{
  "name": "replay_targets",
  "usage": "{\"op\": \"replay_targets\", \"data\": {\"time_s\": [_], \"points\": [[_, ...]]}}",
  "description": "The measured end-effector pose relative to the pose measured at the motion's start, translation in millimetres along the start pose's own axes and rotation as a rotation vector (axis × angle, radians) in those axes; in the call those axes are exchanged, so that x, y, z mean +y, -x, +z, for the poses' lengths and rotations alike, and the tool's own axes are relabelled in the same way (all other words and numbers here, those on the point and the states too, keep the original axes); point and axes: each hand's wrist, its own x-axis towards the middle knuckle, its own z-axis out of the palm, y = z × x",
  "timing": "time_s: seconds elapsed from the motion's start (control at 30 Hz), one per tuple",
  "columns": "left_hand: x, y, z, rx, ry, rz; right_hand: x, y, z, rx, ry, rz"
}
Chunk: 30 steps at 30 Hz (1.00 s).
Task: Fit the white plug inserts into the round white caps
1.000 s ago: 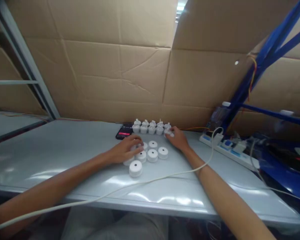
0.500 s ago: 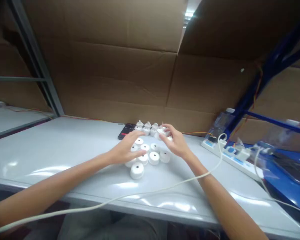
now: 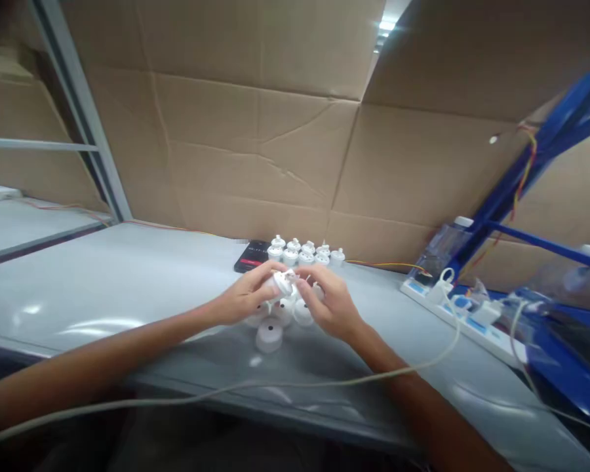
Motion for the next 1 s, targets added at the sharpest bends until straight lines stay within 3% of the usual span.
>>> {"op": "replay_targets", "data": {"time_s": [0.27, 0.67, 0.87, 1.0], "points": [[4, 5, 1.9, 0.056, -0.299, 0.19, -7, 1, 2, 0.113, 0.073, 0.025], [1, 4, 2.7, 0.026, -0.31, 0.262, -12, 1, 0, 0.128, 0.042, -0.068], [3, 4, 0.8, 0.052, -0.314, 0.192, -3, -2, -3, 0.182, -0.106, 0.166], [5, 5, 0.5, -0.029, -0.316, 0.133, 4, -1, 0, 0.257, -0.178, 0.241]]}}
